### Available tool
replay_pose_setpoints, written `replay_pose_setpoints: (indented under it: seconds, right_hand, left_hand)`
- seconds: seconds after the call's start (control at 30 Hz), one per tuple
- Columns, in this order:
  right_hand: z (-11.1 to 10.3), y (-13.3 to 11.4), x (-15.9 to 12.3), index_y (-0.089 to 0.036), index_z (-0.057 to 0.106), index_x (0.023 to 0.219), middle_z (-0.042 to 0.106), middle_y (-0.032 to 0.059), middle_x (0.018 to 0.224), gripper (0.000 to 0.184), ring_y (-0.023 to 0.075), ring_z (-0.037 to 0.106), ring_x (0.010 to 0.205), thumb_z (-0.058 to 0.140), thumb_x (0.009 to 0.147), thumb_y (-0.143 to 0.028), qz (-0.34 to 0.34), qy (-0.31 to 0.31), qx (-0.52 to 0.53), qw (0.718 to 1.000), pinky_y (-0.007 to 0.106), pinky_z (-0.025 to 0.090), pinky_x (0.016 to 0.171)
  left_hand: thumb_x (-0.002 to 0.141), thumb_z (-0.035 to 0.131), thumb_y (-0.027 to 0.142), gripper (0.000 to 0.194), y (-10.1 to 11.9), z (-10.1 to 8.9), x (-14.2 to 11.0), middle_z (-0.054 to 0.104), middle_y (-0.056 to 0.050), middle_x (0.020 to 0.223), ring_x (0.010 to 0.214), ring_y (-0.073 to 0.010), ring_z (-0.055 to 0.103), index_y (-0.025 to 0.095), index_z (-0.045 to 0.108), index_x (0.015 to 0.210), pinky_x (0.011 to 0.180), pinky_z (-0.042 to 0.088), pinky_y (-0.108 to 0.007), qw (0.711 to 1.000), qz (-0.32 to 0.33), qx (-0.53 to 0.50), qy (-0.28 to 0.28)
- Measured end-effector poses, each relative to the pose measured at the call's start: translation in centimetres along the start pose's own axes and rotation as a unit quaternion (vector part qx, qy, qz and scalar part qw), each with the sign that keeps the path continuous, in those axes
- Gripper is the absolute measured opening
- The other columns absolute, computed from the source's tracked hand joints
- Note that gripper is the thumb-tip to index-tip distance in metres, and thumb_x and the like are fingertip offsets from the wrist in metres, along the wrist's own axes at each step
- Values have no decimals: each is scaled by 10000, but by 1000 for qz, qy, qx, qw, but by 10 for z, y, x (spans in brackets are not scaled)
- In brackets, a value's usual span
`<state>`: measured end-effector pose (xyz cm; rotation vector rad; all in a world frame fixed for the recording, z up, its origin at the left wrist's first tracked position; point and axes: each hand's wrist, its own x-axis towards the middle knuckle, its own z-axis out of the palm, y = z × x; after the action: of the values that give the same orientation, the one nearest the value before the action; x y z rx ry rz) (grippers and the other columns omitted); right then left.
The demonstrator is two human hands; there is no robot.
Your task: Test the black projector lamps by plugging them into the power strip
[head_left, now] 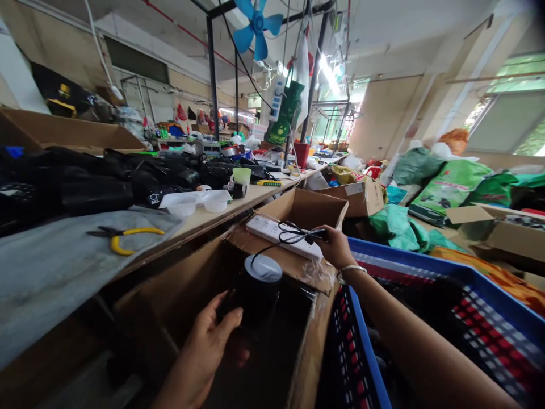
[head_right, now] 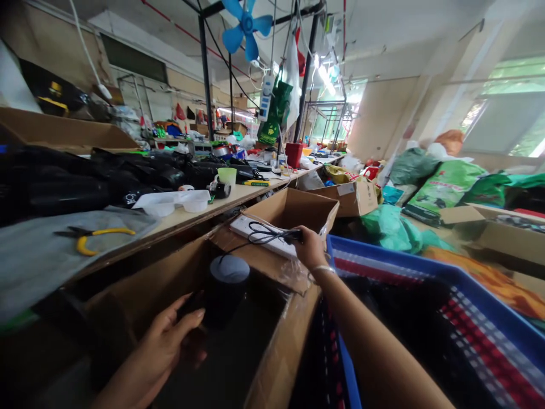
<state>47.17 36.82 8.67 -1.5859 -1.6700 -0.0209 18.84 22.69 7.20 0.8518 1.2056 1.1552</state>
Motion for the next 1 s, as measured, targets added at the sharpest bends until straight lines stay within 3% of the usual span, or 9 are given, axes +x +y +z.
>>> replay_pose_setpoints:
  seconds: [0.13, 0.3, 0.63, 0.9, 1.0]
  right_hand:
    - [25, -5, 37, -148, 656, 782, 681, 51, 737, 112, 170, 625, 705, 583, 701, -125, -15, -47, -60, 997, 228, 430, 620]
    - [33, -10, 57, -151, 646, 705, 673, 55, 708, 66, 174, 612, 680, 607, 670, -110, -40, -84, -111, 989, 224, 402, 610]
    - [46, -5, 48, -147, 609, 705, 662, 80, 702, 73, 205, 620, 688, 562, 729, -198, -38, -46, -129, 990, 238, 384, 592]
    - [43, -5, 47, -157, 567, 666, 643, 56, 651, 49, 176, 594, 627, 566, 706, -185, -56, -68, -94, 992, 228, 380, 573]
    - [40, -5, 44, -166, 557, 688, 639, 41, 645, 17, 167, 592, 613, 553, 701, -176, -40, -45, -57, 997, 225, 389, 567]
  left_hand:
    - [679, 658, 391, 612, -15, -6, 26, 606, -1, 721, 400, -111, 541, 166, 442, 1205, 355, 435, -227, 1000, -22, -2, -5]
    - [713, 632, 387, 587, -23, -13, 48, 593, -3, 744, 417, -112, 554, 156, 435, 1217, 383, 463, -244, 999, -24, 8, -29]
    - [733, 605, 347, 566, -23, -11, 56, 587, 21, 668, 418, -119, 566, 178, 409, 1236, 375, 437, -215, 998, -55, -1, -25]
    - [700, 629, 357, 647, -24, -7, 53, 582, 25, 610, 431, -135, 576, 171, 389, 1271, 392, 445, -221, 999, -50, -17, -5]
    - [698, 634, 370, 656, -25, -8, 51, 573, 29, 613, 430, -133, 570, 178, 392, 1276, 388, 435, -217, 998, -54, -13, -14]
